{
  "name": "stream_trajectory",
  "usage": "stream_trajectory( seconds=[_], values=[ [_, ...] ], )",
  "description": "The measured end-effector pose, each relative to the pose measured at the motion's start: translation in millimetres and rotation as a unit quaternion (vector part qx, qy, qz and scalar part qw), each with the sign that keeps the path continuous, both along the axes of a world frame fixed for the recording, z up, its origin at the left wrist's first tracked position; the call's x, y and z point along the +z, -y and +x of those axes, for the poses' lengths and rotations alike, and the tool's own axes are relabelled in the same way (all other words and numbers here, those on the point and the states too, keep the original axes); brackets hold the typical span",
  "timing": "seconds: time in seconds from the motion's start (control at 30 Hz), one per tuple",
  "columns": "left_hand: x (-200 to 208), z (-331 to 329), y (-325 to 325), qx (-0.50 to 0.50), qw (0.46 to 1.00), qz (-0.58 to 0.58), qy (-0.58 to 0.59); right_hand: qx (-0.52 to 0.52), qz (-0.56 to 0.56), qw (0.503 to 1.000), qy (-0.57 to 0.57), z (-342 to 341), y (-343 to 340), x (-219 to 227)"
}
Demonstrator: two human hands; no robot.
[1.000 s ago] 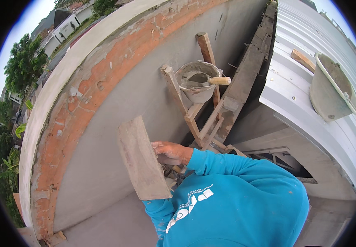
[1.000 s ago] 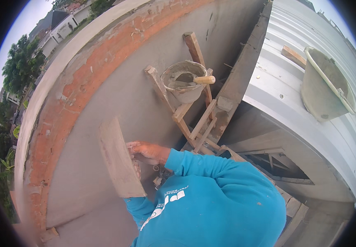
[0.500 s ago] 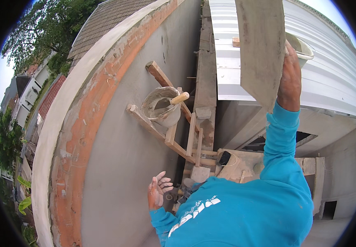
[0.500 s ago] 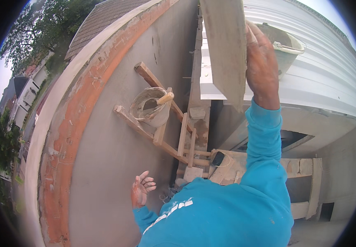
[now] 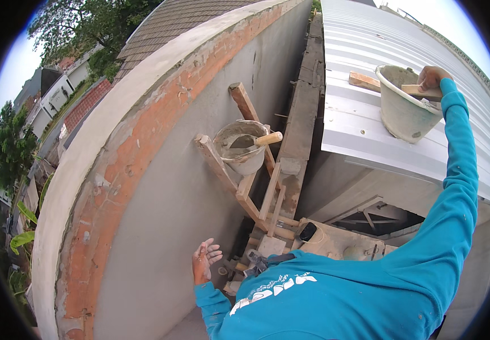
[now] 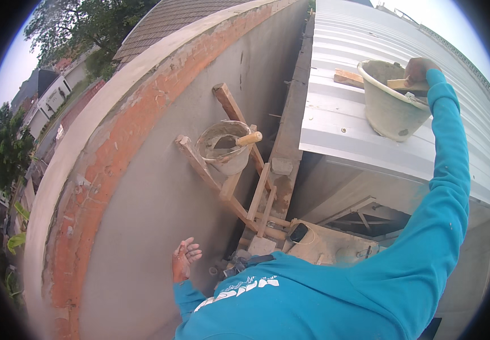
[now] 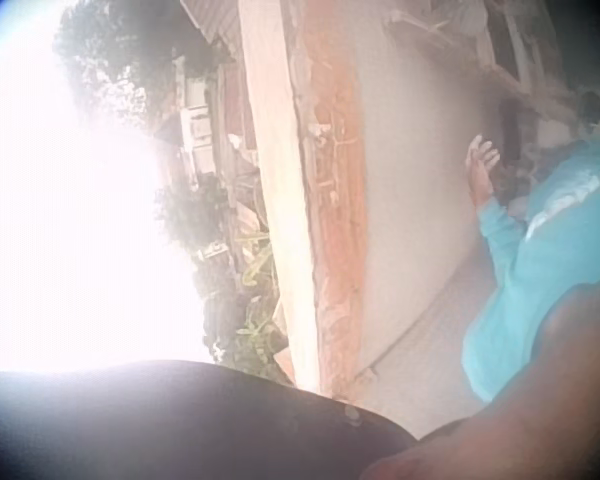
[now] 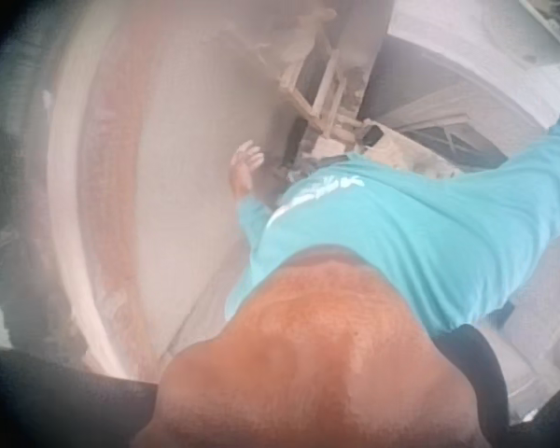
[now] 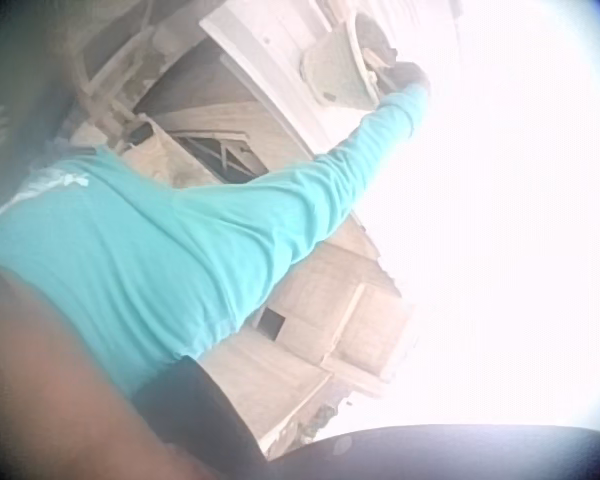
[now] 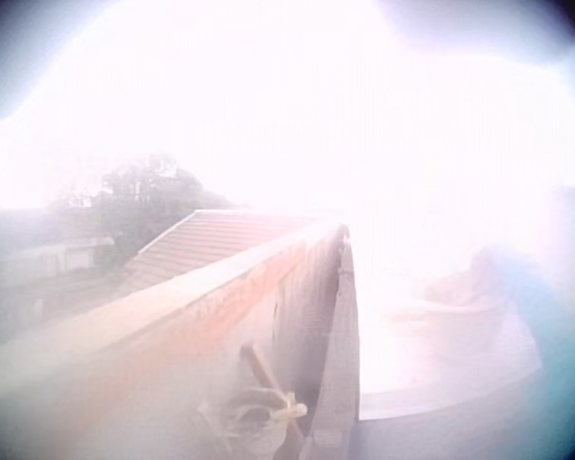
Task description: The person applies cement to a curved wall using a trowel and a wooden float, smoothing the surface repeatedly. They scoop cement from a bucket, spread it along the wall edge, and finish with a sponge to even the texture.
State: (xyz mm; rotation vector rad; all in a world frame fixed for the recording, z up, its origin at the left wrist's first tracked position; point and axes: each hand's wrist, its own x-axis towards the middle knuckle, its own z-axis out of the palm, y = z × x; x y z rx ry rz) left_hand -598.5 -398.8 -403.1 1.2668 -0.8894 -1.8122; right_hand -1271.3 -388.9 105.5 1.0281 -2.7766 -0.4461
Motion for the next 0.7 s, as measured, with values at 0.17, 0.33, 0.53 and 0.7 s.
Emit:
stream_trajectory(
  seconds=[0.17,0.33,0.53,0.7],
  values=[
    [-10,5,-9,0.039,0.999,0.011,-0.008,0.008,0.16,0.987,-0.014,-47,8,-34],
    [-17,1,-10,0.046,0.999,0.015,-0.013,-0.015,0.155,0.985,0.08,-197,1,-48],
    [-19,0,-5,0.054,0.998,0.01,-0.006,0.169,0.056,0.979,-0.103,-127,-14,-25],
    [-14,3,-1,0.063,0.998,0.002,-0.017,0.222,-0.035,0.971,-0.081,-185,-34,-26]
  ],
)
